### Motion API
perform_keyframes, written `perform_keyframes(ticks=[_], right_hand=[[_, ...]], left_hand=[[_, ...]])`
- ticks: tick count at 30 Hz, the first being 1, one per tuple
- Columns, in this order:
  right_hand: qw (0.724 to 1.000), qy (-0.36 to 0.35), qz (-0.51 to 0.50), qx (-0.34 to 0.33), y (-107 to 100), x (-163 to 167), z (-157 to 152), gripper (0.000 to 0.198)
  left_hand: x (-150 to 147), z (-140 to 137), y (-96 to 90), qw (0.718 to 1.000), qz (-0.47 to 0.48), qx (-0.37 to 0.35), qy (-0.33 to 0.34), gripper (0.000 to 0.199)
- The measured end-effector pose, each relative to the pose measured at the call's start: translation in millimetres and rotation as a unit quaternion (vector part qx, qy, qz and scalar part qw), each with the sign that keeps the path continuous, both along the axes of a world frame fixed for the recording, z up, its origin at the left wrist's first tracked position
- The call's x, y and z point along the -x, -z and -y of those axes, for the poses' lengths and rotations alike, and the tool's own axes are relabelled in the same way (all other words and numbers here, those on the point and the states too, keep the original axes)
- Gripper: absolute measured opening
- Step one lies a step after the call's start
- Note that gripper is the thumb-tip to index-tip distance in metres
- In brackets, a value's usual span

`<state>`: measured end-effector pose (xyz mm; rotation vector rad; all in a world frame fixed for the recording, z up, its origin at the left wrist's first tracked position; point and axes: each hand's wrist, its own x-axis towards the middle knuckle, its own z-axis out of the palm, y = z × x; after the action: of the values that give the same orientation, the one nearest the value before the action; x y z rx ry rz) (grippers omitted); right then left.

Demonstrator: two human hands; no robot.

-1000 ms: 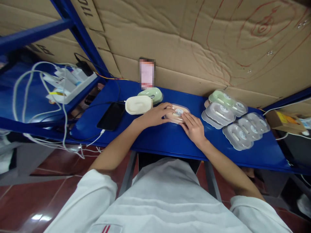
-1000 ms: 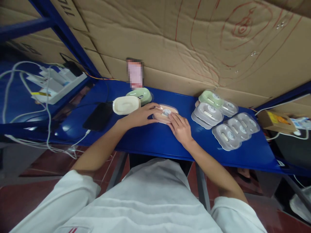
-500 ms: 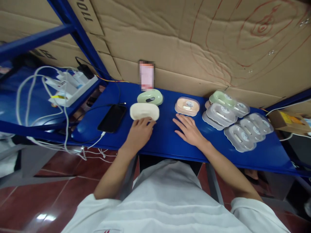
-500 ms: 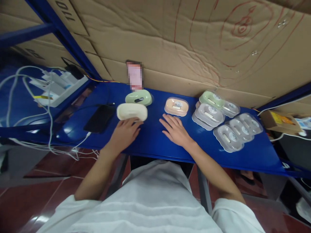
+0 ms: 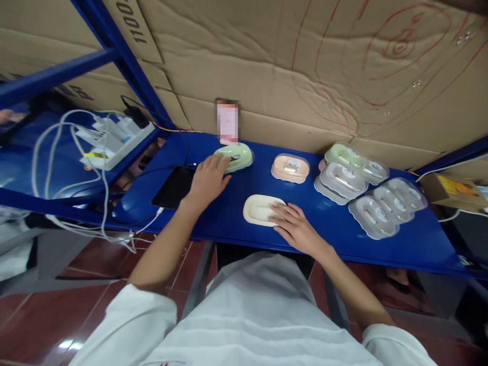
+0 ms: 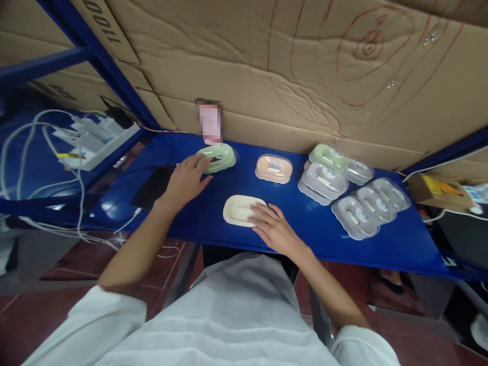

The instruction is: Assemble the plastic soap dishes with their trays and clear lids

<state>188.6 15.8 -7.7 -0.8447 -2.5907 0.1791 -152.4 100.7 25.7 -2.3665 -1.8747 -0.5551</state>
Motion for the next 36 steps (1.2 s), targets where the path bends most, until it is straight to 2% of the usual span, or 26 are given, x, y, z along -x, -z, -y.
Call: perform_keyframes(ticks=[2, 4, 7, 10, 13, 18, 26, 29, 31, 32, 34, 36], right_hand=[[1.000, 0.016, -0.009, 0.006, 3, -3, 10, 0.044], [0.999, 0.043, -0.032, 0.008, 4, -4, 14, 0.056], [0.992, 0.102, -0.076, -0.005, 4, -6, 16, 0.073], [0.985, 0.135, -0.097, -0.040, 4, -10, 17, 0.083], [0.989, 0.119, -0.071, -0.047, 6, -14, 20, 0.082], [0.996, 0.079, -0.029, -0.024, 8, -12, 20, 0.067], [0.995, 0.065, -0.041, -0.064, 7, -5, 19, 0.035], [0.995, 0.056, -0.050, -0.064, 6, -5, 19, 0.032], [0.995, 0.057, -0.051, -0.063, 7, -5, 18, 0.034], [0.995, 0.058, -0.050, -0.063, 7, -5, 18, 0.034], [0.995, 0.062, -0.048, -0.063, 7, -5, 18, 0.035], [0.995, 0.066, -0.046, -0.059, 7, -4, 18, 0.035]], left_hand=[[12, -12, 0.5, 1.000, 0.002, 0.029, -0.002, 0.036], [14, -10, 0.9, 0.999, 0.030, 0.014, 0.022, 0.031], [1, 19, 3.4, 0.986, 0.091, -0.028, 0.133, 0.030], [-21, 57, 11.1, 0.957, 0.125, -0.025, 0.260, 0.030], [-36, 82, 20.0, 0.941, 0.130, -0.017, 0.312, 0.031], [-41, 91, 26.0, 0.945, 0.146, -0.018, 0.293, 0.027], [-48, 102, 39.7, 0.953, 0.115, -0.052, 0.276, 0.013], [-44, 98, 34.8, 0.946, 0.134, -0.038, 0.294, 0.013], [-38, 82, 26.5, 0.947, 0.151, -0.028, 0.282, 0.015], [-34, 70, 21.7, 0.955, 0.152, -0.033, 0.254, 0.017], [-28, 39, 12.9, 0.980, 0.120, -0.055, 0.147, 0.028], [-24, 6, 6.7, 0.996, 0.076, -0.029, 0.047, 0.056]])
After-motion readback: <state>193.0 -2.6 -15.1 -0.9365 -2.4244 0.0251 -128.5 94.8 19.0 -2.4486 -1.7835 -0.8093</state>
